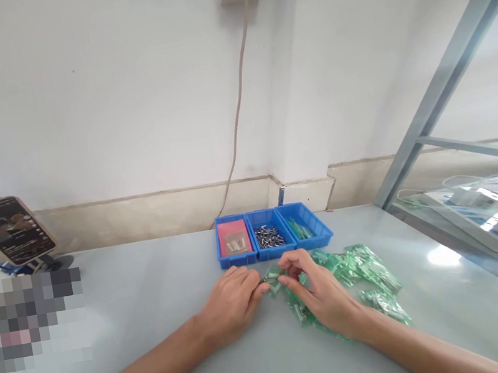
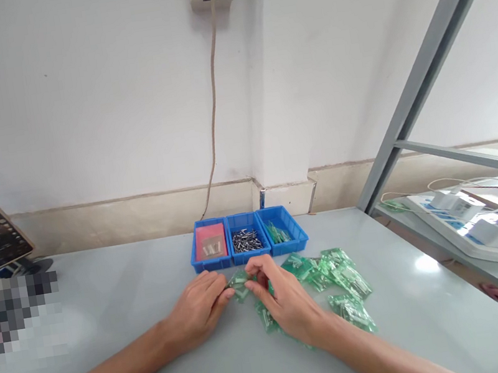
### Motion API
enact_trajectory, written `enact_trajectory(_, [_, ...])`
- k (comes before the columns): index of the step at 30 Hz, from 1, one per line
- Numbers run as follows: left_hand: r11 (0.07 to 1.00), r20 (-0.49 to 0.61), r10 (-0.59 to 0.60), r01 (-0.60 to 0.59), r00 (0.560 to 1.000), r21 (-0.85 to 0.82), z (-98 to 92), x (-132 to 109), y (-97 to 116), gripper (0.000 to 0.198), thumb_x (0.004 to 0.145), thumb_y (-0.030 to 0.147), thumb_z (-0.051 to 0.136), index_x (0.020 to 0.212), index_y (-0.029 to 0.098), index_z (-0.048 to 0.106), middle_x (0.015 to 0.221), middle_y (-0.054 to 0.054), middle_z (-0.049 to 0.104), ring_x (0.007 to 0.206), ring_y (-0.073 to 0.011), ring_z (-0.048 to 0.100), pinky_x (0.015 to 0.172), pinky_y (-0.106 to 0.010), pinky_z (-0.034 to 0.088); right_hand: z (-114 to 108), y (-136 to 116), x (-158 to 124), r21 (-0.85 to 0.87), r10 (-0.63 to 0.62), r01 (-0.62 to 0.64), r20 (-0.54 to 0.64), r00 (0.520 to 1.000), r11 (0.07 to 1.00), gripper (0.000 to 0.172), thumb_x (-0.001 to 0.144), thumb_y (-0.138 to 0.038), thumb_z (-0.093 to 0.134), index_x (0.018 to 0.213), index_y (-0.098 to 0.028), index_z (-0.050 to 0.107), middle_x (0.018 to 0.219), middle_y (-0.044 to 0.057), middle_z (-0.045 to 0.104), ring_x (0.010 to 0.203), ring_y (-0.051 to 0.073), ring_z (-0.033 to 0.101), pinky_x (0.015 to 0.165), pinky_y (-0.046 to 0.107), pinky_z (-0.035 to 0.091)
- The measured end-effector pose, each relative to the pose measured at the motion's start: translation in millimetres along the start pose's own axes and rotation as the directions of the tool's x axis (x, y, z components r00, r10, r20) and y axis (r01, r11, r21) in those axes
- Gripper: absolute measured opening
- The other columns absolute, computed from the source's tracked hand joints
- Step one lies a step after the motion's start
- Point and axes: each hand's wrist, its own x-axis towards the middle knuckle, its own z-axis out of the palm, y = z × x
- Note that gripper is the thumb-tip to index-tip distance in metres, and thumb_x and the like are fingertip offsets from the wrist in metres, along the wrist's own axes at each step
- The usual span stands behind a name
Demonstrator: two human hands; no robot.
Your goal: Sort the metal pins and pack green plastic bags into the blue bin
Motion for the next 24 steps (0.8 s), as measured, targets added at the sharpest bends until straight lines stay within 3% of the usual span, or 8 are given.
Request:
enact_trajectory(4, [1.000,-0.022,0.010,-0.010,1.000,-0.017,-1.7,2,2,0.035,0.116,0.032,0.036,0.087,0.020,0.051,0.080,-0.002,0.059,0.070,-0.0178,0.049,0.069,-0.032,0.042,1,0,-2,0.003,-0.006,0.006,-0.043,0.999,1.000,0.011,0.112,-0.036,0.049,0.118,-0.028,0.052,0.101,0.003,0.066,0.087,0.021,0.064,0.073,0.032,0.052])
enact_trajectory(9, [0.992,-0.073,0.022,-0.031,0.997,-0.125,-8.4,4,5,0.014,0.111,0.021,0.049,0.099,0.018,0.057,0.104,-0.008,0.064,0.092,-0.0193,0.061,0.082,-0.033,0.050,-2,-5,1,-0.013,-0.077,0.077,-0.038,0.996,0.997,0.013,0.114,-0.031,0.042,0.110,-0.027,0.054,0.097,0.002,0.062,0.084,0.020,0.059,0.078,0.032,0.050])
enact_trajectory(13, [0.992,-0.129,0.047,-0.062,0.990,-0.110,-9.4,2,5,0.005,0.106,0.017,0.056,0.104,0.018,0.060,0.123,-0.013,0.062,0.101,-0.0210,0.062,0.086,-0.035,0.054,-4,-9,2,-0.014,-0.061,0.061,-0.048,0.997,0.998,0.015,0.114,-0.029,0.041,0.107,-0.027,0.054,0.096,0.002,0.062,0.083,0.020,0.058,0.077,0.031,0.049])
enact_trajectory(19, [0.994,-0.131,0.072,-0.082,0.989,-0.074,-11.0,1,6,0.011,0.104,0.016,0.056,0.105,0.020,0.067,0.148,-0.012,0.057,0.123,-0.0253,0.060,0.098,-0.040,0.056,-4,-6,2,-0.004,0.010,-0.010,-0.110,0.994,1.000,0.014,0.113,-0.033,0.043,0.111,-0.027,0.056,0.100,0.002,0.064,0.086,0.021,0.060,0.079,0.031,0.049])
enact_trajectory(24, [0.991,-0.095,0.105,-0.112,0.990,-0.068,-12.1,4,6,0.020,0.105,0.014,0.056,0.119,0.022,0.068,0.150,-0.009,0.060,0.125,-0.0252,0.060,0.107,-0.044,0.053,-4,-4,2,-0.005,-0.006,0.006,-0.106,0.994,1.000,0.014,0.113,-0.034,0.045,0.114,-0.028,0.058,0.103,0.002,0.066,0.087,0.021,0.061,0.081,0.032,0.050])
